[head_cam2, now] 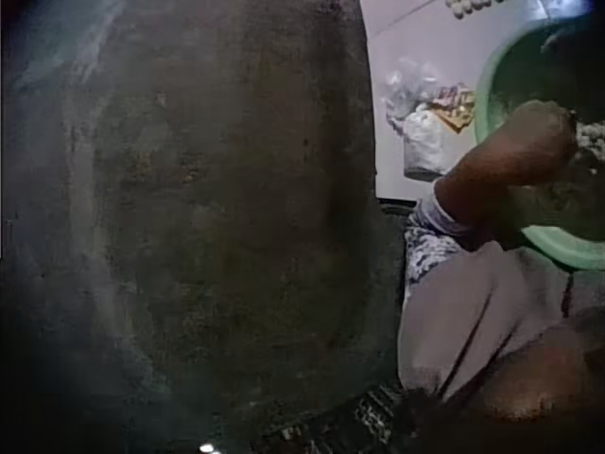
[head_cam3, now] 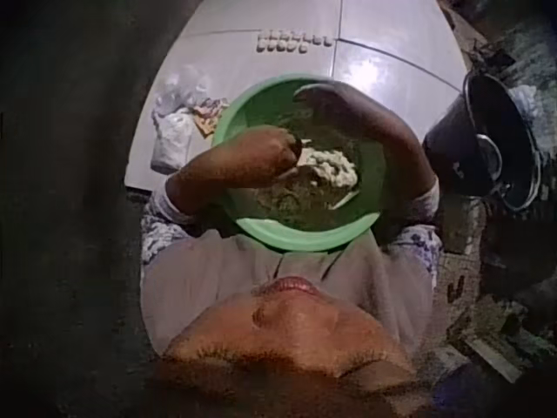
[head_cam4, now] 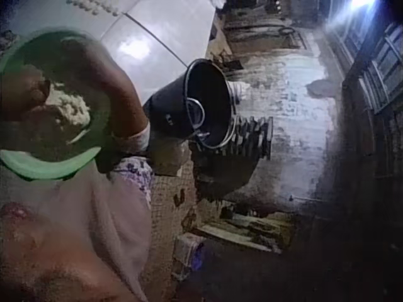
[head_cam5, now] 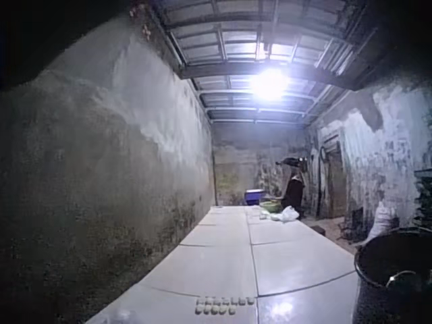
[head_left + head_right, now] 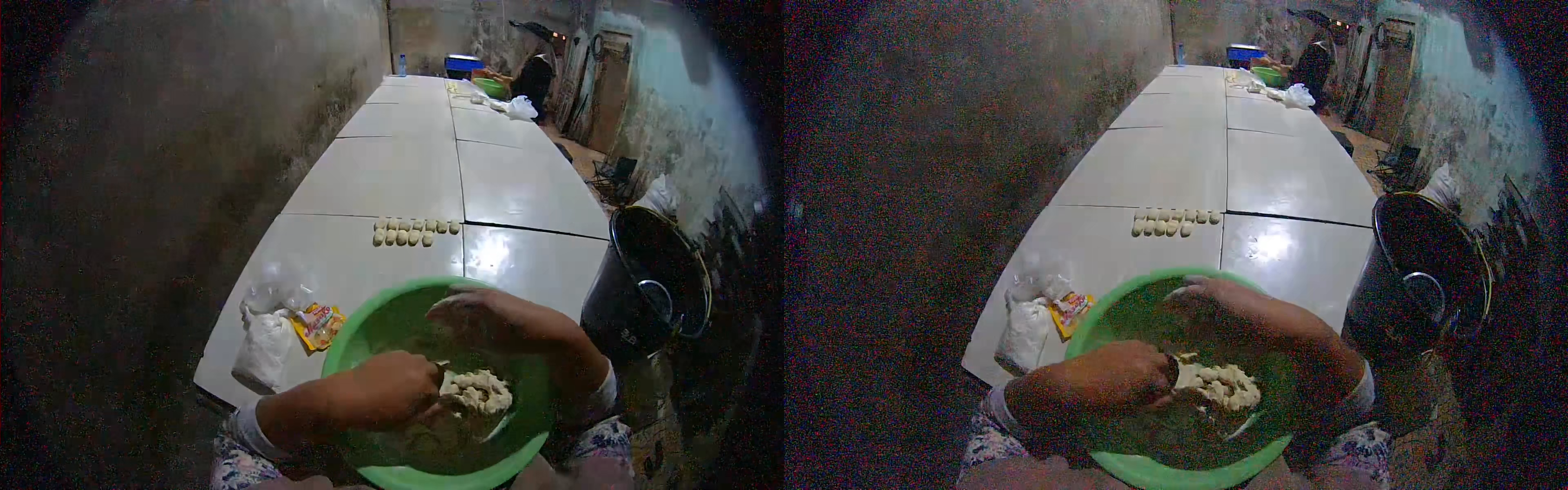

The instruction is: The person pinches off pieces of dough from a green bowl, rolls them into small balls by hand, and places them in rows on a tiled table.

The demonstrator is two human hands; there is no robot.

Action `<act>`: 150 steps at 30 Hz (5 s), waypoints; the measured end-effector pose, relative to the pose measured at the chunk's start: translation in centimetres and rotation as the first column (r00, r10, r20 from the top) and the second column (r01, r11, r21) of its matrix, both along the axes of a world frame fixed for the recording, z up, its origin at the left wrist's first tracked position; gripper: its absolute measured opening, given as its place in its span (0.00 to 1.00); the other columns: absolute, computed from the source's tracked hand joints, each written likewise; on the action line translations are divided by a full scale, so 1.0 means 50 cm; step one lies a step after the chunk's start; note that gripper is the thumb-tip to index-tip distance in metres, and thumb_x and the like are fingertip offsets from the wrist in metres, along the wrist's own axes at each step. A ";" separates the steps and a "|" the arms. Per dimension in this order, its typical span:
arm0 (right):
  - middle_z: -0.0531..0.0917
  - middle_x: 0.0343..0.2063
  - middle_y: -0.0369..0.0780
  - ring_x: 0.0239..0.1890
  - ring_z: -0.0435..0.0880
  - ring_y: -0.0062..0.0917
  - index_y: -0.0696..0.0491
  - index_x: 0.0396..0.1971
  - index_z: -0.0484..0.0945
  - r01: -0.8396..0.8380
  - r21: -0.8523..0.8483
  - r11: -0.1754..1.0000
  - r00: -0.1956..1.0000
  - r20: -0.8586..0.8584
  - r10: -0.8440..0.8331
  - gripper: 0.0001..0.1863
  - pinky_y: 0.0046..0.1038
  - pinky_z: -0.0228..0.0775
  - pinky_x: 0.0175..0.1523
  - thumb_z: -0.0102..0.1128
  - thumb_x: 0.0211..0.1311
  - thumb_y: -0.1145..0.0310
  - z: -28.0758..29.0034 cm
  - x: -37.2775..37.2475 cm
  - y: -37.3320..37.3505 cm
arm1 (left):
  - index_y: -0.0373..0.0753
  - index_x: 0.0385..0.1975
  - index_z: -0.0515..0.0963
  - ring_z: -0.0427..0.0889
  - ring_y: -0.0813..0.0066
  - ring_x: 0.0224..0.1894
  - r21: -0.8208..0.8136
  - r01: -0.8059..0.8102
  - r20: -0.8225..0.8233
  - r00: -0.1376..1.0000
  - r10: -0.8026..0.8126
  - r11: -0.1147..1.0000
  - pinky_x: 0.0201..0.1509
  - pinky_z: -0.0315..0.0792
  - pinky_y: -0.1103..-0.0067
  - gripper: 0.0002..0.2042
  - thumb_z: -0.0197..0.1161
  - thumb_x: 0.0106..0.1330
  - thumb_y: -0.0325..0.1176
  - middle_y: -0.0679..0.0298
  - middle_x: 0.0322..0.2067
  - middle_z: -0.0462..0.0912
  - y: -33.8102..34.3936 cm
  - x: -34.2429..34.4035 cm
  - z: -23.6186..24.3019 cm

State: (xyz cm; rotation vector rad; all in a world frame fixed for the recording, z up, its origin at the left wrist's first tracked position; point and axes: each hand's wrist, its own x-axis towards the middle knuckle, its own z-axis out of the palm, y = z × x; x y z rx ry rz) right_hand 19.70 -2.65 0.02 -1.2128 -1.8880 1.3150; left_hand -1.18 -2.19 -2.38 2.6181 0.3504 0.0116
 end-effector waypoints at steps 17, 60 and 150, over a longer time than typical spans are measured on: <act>0.79 0.32 0.40 0.35 0.76 0.20 0.58 0.38 0.73 -0.062 0.128 0.990 0.978 -0.192 0.086 0.10 0.24 0.70 0.43 0.59 0.55 0.78 -0.013 -0.003 -0.010 | 0.37 0.33 0.76 0.77 0.51 0.36 -0.023 -0.431 0.257 0.869 0.422 0.902 0.40 0.70 0.64 0.12 0.56 0.61 0.41 0.51 0.29 0.77 0.019 -0.003 0.011; 0.74 0.32 0.43 0.32 0.78 0.41 0.49 0.35 0.76 -0.010 0.768 0.640 0.979 0.137 -0.148 0.10 0.39 0.71 0.36 0.60 0.51 0.67 0.033 -0.036 -0.048 | 0.34 0.43 0.77 0.78 0.80 0.39 -0.857 -0.061 0.242 0.830 0.503 0.512 0.48 0.71 0.80 0.14 0.61 0.62 0.36 0.62 0.37 0.82 0.046 -0.020 0.014; 0.79 0.36 0.43 0.38 0.79 0.38 0.53 0.44 0.74 -0.174 0.599 0.781 0.984 0.144 0.109 0.19 0.32 0.72 0.44 0.63 0.49 0.69 0.015 -0.022 -0.025 | 0.36 0.28 0.70 0.69 0.81 0.25 -0.762 -0.020 0.303 0.873 0.383 0.647 0.33 0.66 0.81 0.13 0.46 0.70 0.39 0.69 0.21 0.71 0.029 -0.018 -0.002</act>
